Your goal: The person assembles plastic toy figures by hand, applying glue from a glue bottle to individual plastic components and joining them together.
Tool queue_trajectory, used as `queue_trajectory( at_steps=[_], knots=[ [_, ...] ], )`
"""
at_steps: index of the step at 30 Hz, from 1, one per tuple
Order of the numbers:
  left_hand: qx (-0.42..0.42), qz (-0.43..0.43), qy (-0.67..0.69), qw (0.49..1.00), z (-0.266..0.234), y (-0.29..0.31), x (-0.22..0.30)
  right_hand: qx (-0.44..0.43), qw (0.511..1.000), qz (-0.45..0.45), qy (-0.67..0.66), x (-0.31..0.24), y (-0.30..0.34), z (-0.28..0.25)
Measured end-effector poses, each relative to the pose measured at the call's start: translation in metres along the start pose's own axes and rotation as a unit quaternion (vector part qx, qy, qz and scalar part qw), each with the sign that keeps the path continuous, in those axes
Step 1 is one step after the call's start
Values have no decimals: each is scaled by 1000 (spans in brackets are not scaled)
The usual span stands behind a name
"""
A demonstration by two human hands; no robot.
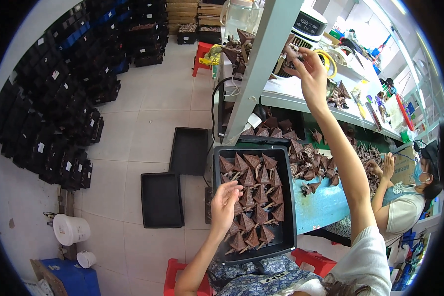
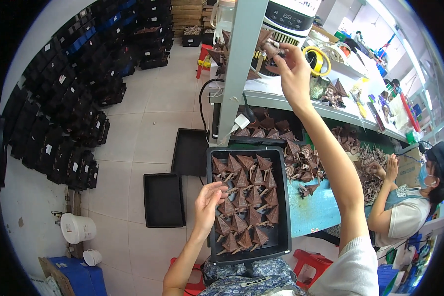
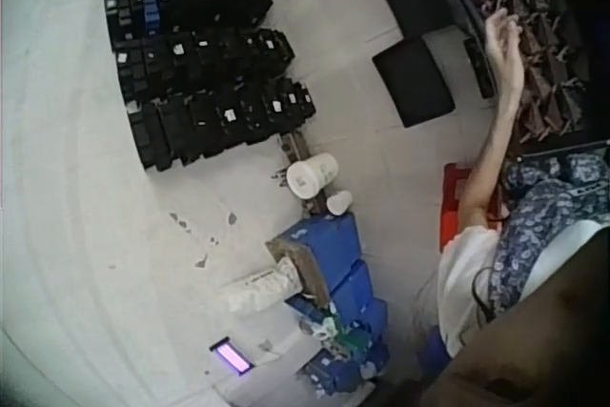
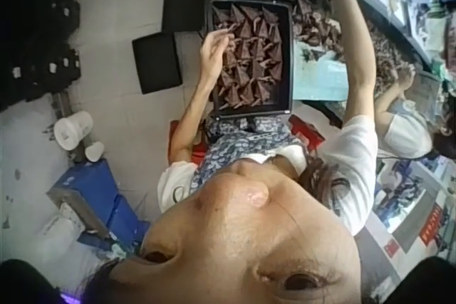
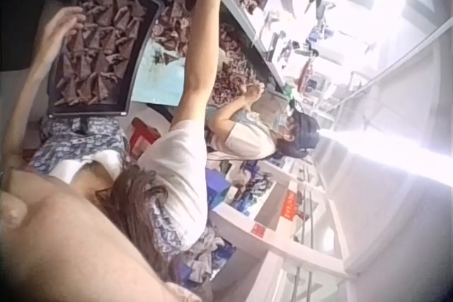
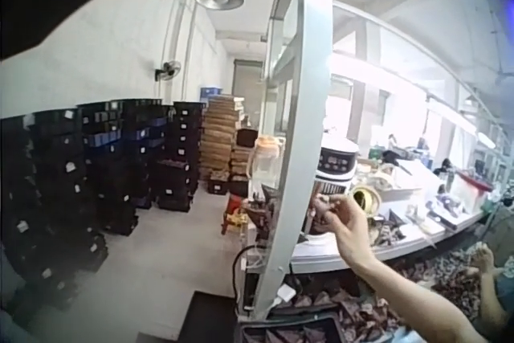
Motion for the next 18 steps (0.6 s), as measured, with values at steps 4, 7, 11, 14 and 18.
queue_trajectory(
  at_steps=[4,7,11,14,18],
  knots=[
    [15,-8,1,1000,-8,-13,-2,3,1000,-6,-23,13,-13,9],
    [16,-8,0,1000,-11,-26,-2,-2,998,-19,64,8,-11,21],
    [11,-5,-10,1000,-6,-37,1,-25,959,-73,272,7,-15,18],
    [12,-10,-12,1000,-8,-41,-2,-24,925,-149,350,-11,-10,25],
    [9,-21,-18,1000,-12,-40,-3,-34,938,-105,330,-8,-10,23]
  ],
)
Point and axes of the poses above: each hand's wrist, its own y-axis away from the middle knuckle, its own z-axis out of the palm, x = y × z, the point moved 8 cm from there along -y, towards the middle knuckle, and after that the axes turned 6 degrees about -y, right-handed, at the moved point
